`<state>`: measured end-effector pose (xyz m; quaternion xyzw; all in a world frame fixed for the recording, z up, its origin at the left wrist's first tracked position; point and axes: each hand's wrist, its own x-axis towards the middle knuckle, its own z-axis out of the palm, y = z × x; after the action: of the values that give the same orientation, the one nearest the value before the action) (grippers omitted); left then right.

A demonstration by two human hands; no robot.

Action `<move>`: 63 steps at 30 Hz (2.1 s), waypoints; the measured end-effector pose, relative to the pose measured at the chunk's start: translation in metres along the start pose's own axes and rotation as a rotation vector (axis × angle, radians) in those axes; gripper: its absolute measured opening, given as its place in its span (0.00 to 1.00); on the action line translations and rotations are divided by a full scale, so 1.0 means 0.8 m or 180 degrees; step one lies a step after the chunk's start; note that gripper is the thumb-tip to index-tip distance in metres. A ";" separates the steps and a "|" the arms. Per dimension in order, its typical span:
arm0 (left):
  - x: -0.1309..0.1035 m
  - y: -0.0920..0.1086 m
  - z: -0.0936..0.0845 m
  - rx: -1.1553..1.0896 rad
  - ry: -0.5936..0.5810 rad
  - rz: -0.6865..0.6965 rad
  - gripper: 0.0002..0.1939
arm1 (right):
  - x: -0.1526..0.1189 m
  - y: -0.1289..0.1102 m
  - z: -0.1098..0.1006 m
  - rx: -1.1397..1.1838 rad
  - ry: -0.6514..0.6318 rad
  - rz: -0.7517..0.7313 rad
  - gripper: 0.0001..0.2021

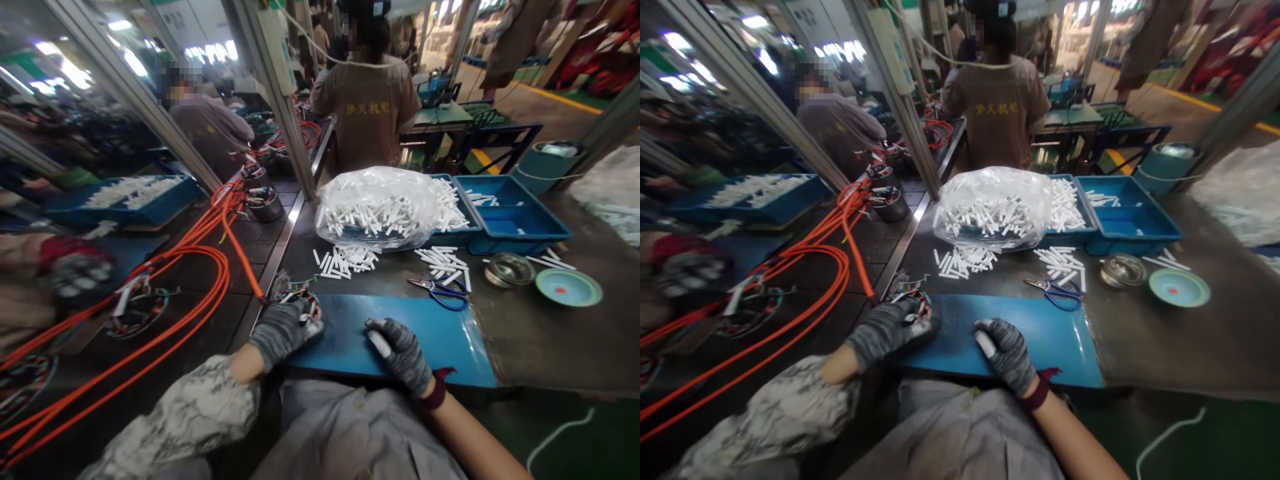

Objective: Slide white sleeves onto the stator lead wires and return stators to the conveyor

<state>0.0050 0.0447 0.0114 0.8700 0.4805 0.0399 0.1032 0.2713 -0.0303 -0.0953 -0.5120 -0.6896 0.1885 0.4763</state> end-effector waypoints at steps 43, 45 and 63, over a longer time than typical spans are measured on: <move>0.030 -0.015 0.001 0.0150 -0.0314 0.0854 0.20 | 0.136 -0.041 0.011 -0.1162 -0.1724 -0.1063 0.23; 0.028 -0.019 -0.002 -0.0084 -0.0272 0.0948 0.19 | 0.134 -0.038 0.006 -0.1214 -0.1640 -0.1297 0.22; 0.064 0.088 -0.027 0.1091 -0.0701 0.1107 0.18 | 0.131 0.007 -0.026 0.1409 -0.1533 0.0380 0.20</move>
<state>0.0873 0.0544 0.0463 0.9434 0.3093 -0.1198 -0.0024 0.2894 0.0597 -0.0412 -0.3763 -0.6934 0.4770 0.3874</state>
